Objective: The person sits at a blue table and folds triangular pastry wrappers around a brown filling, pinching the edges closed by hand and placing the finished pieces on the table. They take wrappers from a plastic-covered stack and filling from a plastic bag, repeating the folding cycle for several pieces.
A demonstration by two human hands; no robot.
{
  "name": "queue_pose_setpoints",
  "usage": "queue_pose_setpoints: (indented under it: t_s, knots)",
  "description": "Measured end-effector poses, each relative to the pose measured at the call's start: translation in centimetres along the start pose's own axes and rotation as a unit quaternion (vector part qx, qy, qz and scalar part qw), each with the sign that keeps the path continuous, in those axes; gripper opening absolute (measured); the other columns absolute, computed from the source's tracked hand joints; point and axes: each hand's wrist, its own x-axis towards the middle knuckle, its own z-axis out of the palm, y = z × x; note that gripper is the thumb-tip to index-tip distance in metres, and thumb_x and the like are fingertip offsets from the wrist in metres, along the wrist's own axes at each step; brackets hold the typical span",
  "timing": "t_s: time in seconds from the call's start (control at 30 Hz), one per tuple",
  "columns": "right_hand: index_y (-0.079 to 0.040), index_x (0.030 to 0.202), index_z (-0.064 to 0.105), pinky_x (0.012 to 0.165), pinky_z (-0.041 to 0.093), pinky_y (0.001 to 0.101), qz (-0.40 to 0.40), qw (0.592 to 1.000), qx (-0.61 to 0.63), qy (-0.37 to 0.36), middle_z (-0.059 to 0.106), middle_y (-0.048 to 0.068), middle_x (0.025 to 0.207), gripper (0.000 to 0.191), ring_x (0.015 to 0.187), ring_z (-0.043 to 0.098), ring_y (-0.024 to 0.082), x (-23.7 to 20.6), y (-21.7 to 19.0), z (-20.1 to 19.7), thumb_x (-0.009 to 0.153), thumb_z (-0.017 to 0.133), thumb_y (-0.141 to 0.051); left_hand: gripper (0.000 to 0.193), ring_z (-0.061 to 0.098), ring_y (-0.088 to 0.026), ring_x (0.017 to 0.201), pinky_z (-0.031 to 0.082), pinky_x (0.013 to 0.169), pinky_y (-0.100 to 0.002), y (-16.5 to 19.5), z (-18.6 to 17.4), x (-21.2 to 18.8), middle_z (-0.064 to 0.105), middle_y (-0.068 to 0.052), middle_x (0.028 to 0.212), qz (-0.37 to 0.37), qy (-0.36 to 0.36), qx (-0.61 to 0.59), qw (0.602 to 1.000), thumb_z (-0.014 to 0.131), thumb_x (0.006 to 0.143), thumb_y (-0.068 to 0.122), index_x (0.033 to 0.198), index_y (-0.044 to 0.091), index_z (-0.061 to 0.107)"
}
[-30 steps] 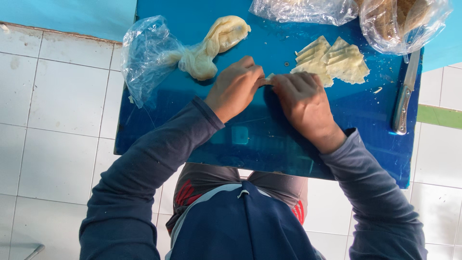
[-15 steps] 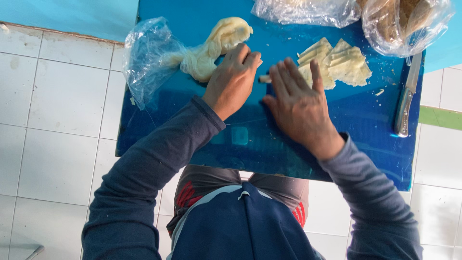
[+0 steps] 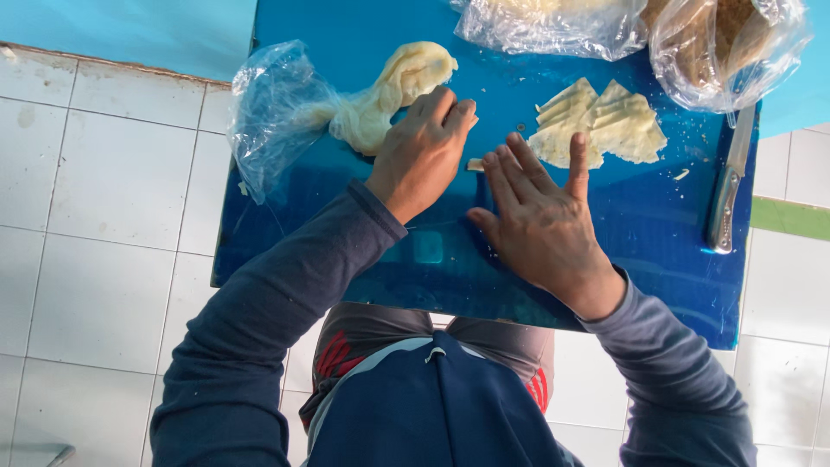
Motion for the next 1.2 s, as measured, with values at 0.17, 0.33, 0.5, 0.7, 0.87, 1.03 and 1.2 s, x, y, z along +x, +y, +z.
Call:
queue_pose_setpoints:
  t_s: [0.17,0.33,0.5,0.7,0.87,1.03,1.2]
  knots:
    - [-0.002,0.151,0.053,0.121,0.008,0.0703,0.013,0.997,0.070,0.030,0.058,0.016,0.152,0.058,0.148,0.049,0.033,1.5,2.2,1.9,0.105,0.067,-0.032,0.012,0.062,-0.026,0.096,0.055,0.080,-0.036,0.0,0.1,-0.3,0.054,-0.010,0.101,0.000,-0.044,0.016,0.999,0.064,0.107,0.014,0.106,0.002,0.061]
    - [-0.007,0.154,0.051,0.121,0.017,0.0623,0.054,0.970,0.235,0.032,0.057,0.014,0.155,0.053,0.151,0.046,0.034,1.6,4.6,3.2,0.104,0.064,-0.016,0.016,0.061,-0.025,0.097,0.056,0.079,-0.036,-0.4,0.7,-0.6,0.054,-0.011,0.104,0.018,-0.073,0.024,0.997,0.066,0.097,0.006,0.111,0.001,0.062]
    - [-0.010,0.130,0.066,0.117,0.031,0.0501,0.067,0.966,0.232,0.086,0.065,0.010,0.140,0.030,0.144,0.054,0.028,2.5,4.4,3.9,0.101,0.073,-0.012,0.027,0.061,-0.024,0.097,0.057,0.076,-0.033,-0.8,1.5,-1.1,0.055,-0.012,0.106,0.031,-0.080,0.052,0.995,0.068,0.094,0.001,0.120,-0.003,0.062]
    - [-0.008,0.116,0.068,0.112,0.032,0.0457,0.046,0.969,0.203,0.133,0.070,0.008,0.123,0.019,0.131,0.059,0.030,3.2,3.2,2.9,0.099,0.077,-0.012,0.027,0.062,-0.024,0.098,0.058,0.076,-0.033,-0.7,1.5,-1.0,0.055,-0.012,0.106,0.039,-0.062,0.036,0.997,0.068,0.095,0.002,0.121,-0.002,0.062]
    - [-0.005,0.118,0.066,0.100,0.050,0.0385,0.116,0.943,0.280,0.139,0.070,0.010,0.115,0.016,0.114,0.067,0.029,-1.5,0.8,-2.4,0.104,0.072,0.001,0.027,0.062,-0.023,0.101,0.057,0.084,-0.035,-0.5,0.6,-1.0,0.055,-0.007,0.110,0.074,0.012,-0.008,0.997,0.070,0.104,0.009,0.128,0.002,0.061]
    - [-0.002,0.110,0.066,0.089,0.059,0.0392,0.007,0.859,0.512,-0.018,0.073,0.015,0.113,0.028,0.108,0.075,0.032,-11.2,-5.3,-5.3,0.084,0.075,0.000,0.026,0.062,-0.022,0.103,0.056,0.087,-0.034,-0.9,0.5,-1.3,0.054,-0.007,0.114,0.112,0.037,-0.003,0.993,0.068,0.110,0.012,0.132,0.003,0.059]
    - [-0.002,0.117,0.068,0.079,0.061,0.0371,0.120,0.877,0.461,-0.067,0.075,0.015,0.111,0.027,0.099,0.076,0.031,-17.5,-8.6,3.9,0.091,0.073,-0.004,0.027,0.061,-0.020,0.101,0.056,0.085,-0.034,-1.0,1.4,-2.1,0.054,-0.005,0.112,0.119,0.008,0.034,0.992,0.067,0.108,0.008,0.133,0.004,0.059]
